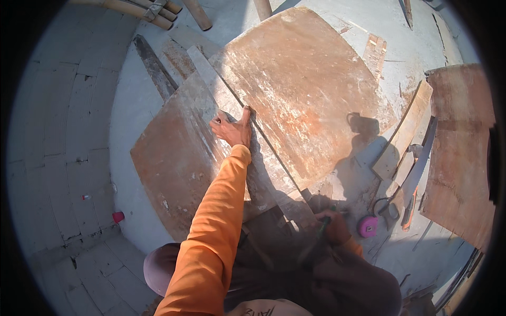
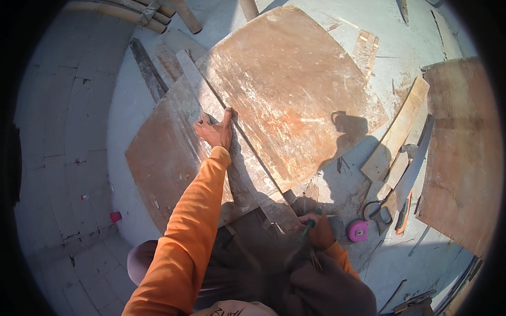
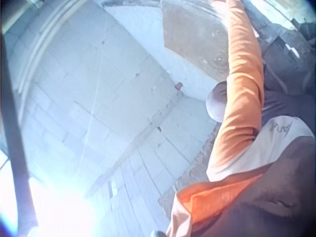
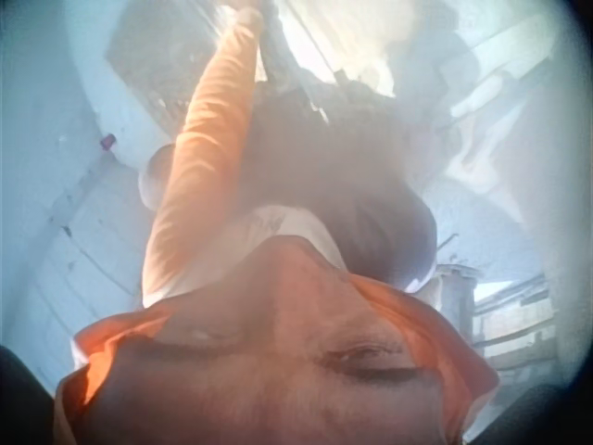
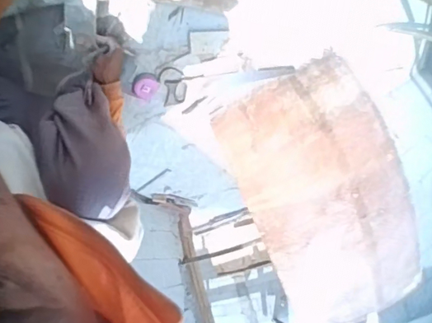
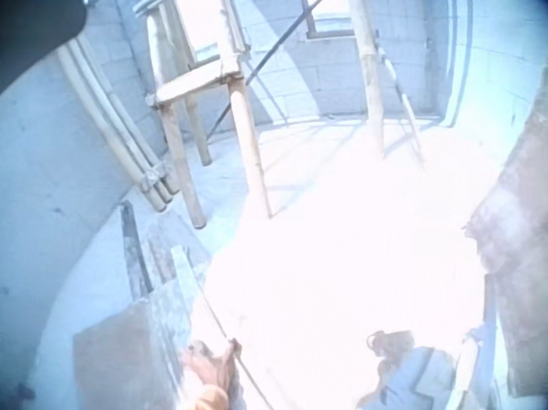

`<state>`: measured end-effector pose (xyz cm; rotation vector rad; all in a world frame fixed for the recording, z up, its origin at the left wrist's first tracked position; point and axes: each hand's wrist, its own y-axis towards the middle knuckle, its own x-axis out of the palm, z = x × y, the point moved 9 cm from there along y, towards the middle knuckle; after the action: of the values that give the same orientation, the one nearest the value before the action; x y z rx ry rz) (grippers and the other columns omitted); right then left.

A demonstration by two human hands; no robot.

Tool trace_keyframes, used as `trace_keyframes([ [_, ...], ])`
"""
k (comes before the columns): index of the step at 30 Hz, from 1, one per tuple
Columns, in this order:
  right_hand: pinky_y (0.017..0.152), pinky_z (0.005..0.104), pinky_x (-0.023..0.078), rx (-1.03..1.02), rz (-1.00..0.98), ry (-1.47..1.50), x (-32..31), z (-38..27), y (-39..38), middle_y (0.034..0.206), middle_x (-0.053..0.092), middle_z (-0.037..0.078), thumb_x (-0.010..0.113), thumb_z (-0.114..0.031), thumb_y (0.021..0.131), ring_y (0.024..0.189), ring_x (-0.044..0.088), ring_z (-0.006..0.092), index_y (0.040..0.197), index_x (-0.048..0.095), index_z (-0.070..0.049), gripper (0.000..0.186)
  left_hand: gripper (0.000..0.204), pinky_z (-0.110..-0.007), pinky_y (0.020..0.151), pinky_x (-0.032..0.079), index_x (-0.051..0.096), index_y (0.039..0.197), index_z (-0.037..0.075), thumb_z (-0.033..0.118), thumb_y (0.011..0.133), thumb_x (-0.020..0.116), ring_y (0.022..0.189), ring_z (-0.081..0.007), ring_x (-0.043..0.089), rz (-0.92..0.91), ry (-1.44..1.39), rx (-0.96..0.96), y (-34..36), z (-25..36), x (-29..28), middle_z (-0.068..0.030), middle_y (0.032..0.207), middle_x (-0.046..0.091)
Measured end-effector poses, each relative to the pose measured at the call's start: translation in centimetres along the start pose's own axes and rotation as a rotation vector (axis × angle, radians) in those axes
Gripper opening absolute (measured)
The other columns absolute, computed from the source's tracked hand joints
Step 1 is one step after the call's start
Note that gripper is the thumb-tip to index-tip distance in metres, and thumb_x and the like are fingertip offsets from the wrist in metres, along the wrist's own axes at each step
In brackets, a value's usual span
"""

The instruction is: The person moves a dark board aside, positions a lighter wooden board on the floor, and uses a tape measure and a pencil to mark measurements and draw a straight line across the surface.

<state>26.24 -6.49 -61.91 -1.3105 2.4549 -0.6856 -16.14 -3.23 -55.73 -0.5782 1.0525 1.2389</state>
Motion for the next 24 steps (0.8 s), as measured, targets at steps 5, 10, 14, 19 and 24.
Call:
trace_keyframes([
  [5,0.071,0.0301,0.052,0.025,-0.029,0.122,0.1,-0.1,-0.3,0.084,0.073,0.009,0.079,-0.012,0.083,0.076,0.066,0.0125,0.097,0.072,0.001,0.021,0.088,-0.056,0.106,0.034,0.056,0.134,-0.002,0.054,0.07,0.081,0.125,-0.0404,0.041,0.002,0.01,-0.026,0.1,-0.8,0.0,-0.0212,0.13,0.042],
  [10,0.07,0.0289,0.051,-0.037,-0.024,0.111,-0.8,-0.8,-0.2,0.083,0.072,0.007,0.077,-0.011,0.085,0.076,0.065,0.0113,0.097,0.071,0.001,0.018,0.086,-0.055,0.108,0.033,0.058,0.132,-0.001,0.053,0.069,0.081,0.128,-0.0411,0.04,0.017,0.038,-0.048,-0.1,-0.2,0.2,-0.0211,0.133,0.043],
  [14,0.069,0.0282,0.051,0.011,-0.038,0.148,-0.8,-0.7,-0.2,0.081,0.072,0.007,0.077,-0.012,0.085,0.075,0.065,0.011,0.097,0.071,0.002,0.019,0.086,-0.056,0.107,0.033,0.058,0.132,-0.001,0.053,0.068,0.08,0.128,-0.0414,0.04,0.019,0.027,-0.047,-0.1,-0.1,0.3,-0.0219,0.132,0.043],
  [19,0.069,0.028,0.051,0.059,-0.041,0.186,-0.4,-0.5,-0.2,0.082,0.072,0.007,0.077,-0.012,0.085,0.076,0.065,0.0108,0.097,0.071,0.002,0.019,0.086,-0.057,0.107,0.034,0.059,0.131,-0.002,0.052,0.067,0.08,0.128,-0.0414,0.04,0.023,0.043,-0.056,0.0,0.0,0.1,-0.0228,0.131,0.043],
  [24,0.07,0.0281,0.052,0.08,-0.029,0.217,-0.2,0.1,-0.3,0.083,0.073,0.007,0.077,-0.011,0.085,0.077,0.065,0.0102,0.097,0.071,0.002,0.019,0.084,-0.057,0.107,0.033,0.059,0.13,-0.001,0.051,0.067,0.08,0.127,-0.0415,0.04,-0.002,0.057,-0.064,0.0,0.3,0.2,-0.0216,0.129,0.042],
])
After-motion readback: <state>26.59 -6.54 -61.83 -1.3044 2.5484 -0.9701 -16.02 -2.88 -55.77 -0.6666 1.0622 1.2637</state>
